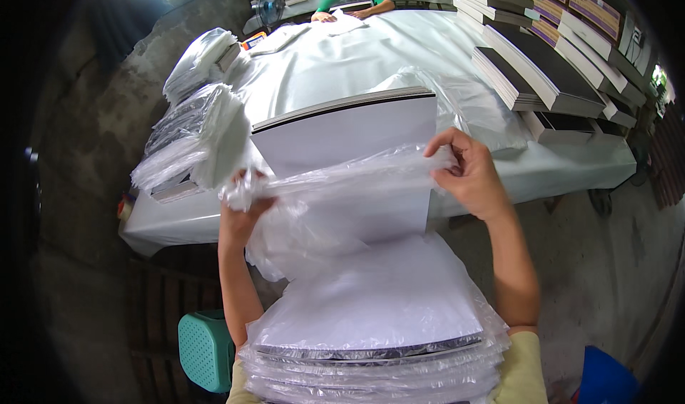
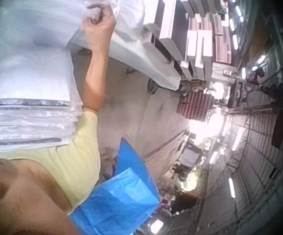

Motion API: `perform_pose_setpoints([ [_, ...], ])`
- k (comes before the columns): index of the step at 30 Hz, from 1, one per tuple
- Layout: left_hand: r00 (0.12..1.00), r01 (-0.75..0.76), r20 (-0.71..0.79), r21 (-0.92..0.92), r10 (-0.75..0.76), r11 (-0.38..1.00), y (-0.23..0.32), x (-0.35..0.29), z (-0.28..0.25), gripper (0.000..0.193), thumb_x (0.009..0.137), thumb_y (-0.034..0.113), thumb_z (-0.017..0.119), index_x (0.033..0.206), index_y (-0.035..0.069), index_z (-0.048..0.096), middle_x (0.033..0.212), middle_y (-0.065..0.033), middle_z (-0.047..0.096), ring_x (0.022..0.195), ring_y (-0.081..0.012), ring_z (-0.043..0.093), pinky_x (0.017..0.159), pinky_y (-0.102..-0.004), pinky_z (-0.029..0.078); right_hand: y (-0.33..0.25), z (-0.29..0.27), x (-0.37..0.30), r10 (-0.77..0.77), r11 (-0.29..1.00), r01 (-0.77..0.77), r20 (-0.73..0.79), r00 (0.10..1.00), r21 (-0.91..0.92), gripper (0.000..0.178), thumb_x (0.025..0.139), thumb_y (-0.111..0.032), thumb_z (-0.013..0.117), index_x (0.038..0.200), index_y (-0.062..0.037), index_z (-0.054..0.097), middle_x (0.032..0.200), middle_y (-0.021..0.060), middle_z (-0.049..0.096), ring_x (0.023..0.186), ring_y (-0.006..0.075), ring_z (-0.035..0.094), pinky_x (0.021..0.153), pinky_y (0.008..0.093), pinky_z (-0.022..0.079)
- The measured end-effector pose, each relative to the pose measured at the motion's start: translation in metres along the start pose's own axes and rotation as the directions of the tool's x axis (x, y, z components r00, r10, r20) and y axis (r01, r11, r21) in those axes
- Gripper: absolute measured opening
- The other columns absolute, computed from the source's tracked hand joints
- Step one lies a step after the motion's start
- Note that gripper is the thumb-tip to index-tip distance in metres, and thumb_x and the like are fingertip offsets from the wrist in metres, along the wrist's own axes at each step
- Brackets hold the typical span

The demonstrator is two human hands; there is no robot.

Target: The person wraps individual books in clear plastic film by hand, pulling the film around each book from a stack.

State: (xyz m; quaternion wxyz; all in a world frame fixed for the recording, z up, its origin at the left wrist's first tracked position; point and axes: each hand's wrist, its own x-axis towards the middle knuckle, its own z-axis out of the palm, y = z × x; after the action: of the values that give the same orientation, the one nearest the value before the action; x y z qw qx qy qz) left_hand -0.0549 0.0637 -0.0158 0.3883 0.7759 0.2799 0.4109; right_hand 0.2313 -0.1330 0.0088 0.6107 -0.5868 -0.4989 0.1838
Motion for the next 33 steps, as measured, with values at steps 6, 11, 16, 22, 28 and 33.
perform_pose_setpoints([
  [6, 0.819, -0.256, -0.317, 0.544, 0.478, 0.799, 0.019, 0.036, 0.030, 0.057, 0.053, -0.011, 0.062, 0.106, 0.008, 0.056, 0.094, -0.0090, 0.044, 0.088, -0.0247, 0.048, 0.073, -0.0318, 0.044, 0.004, 0.029, 0.033, -0.491, 0.783, 0.217, -0.367, 0.790, -0.583, 0.059, 0.049, 0.020, 0.043, 0.098, -0.0095, 0.058, 0.084, 0.0031, 0.038, 0.057, 0.0109, 0.037, 0.051, 0.0188, 0.035],
  [11, 0.749, -0.411, -0.297, 0.493, 0.593, 0.767, 0.007, 0.016, 0.029, 0.047, 0.061, -0.006, 0.060, 0.107, 0.004, 0.058, 0.103, -0.0097, 0.046, 0.088, -0.0225, 0.055, 0.076, -0.0320, 0.050, 0.011, 0.028, 0.031, -0.508, 0.796, 0.228, -0.413, 0.756, -0.561, 0.048, 0.055, 0.019, 0.054, 0.093, -0.0086, 0.061, 0.087, 0.0029, 0.041, 0.052, 0.0085, 0.038, 0.044, 0.0206, 0.035],
  [16, 0.706, -0.447, -0.398, 0.392, 0.586, 0.804, 0.013, -0.016, 0.021, 0.022, 0.071, 0.002, 0.056, 0.093, -0.002, 0.061, 0.074, -0.0120, 0.057, 0.070, -0.0188, 0.058, 0.060, -0.0251, 0.048, -0.006, 0.027, -0.002, -0.598, 0.761, 0.311, -0.430, 0.677, -0.569, 0.022, 0.060, 0.006, 0.068, 0.078, -0.0061, 0.063, 0.081, 0.0027, 0.049, 0.054, 0.0058, 0.044, 0.042, 0.0206, 0.035],
  [22, 0.985, 0.174, 0.063, -0.383, -0.163, 0.907, 0.035, -0.025, -0.030, 0.021, 0.068, 0.012, 0.057, 0.085, -0.002, 0.058, 0.070, -0.0044, 0.055, 0.062, -0.0116, 0.049, 0.056, -0.0204, 0.035, -0.047, -0.009, -0.020, -0.228, 0.922, 0.196, -0.061, 0.972, -0.335, 0.021, 0.057, 0.010, 0.058, 0.074, -0.0014, 0.055, 0.071, -0.0004, 0.047, 0.056, 0.0062, 0.041, 0.052, 0.0170, 0.032],
  [28, 0.734, 0.563, 0.590, -0.253, -0.336, 0.787, -0.011, -0.029, -0.009, 0.022, 0.072, 0.012, 0.066, 0.091, 0.003, 0.059, 0.082, -0.0022, 0.057, 0.075, -0.0115, 0.052, 0.071, -0.0244, 0.040, -0.021, -0.033, -0.046, 0.370, 0.709, -0.546, 0.423, 0.827, 0.446, 0.042, 0.070, -0.011, 0.066, 0.103, -0.0047, 0.043, 0.075, 0.0025, 0.054, 0.062, 0.0075, 0.051, 0.056, 0.0189, 0.040],
  [33, 0.730, 0.628, 0.596, -0.395, -0.333, 0.670, -0.116, -0.067, 0.029, 0.029, 0.075, 0.014, 0.065, 0.101, 0.003, 0.055, 0.077, 0.0011, 0.054, 0.071, -0.0069, 0.048, 0.065, -0.0229, 0.039, 0.131, -0.030, -0.085, 0.691, 0.564, -0.750, 0.300, 0.658, 0.346, 0.025, 0.079, -0.009, 0.057, 0.101, -0.0074, 0.047, 0.080, 0.0018, 0.054, 0.067, 0.0097, 0.053, 0.059, 0.0214, 0.042],
])
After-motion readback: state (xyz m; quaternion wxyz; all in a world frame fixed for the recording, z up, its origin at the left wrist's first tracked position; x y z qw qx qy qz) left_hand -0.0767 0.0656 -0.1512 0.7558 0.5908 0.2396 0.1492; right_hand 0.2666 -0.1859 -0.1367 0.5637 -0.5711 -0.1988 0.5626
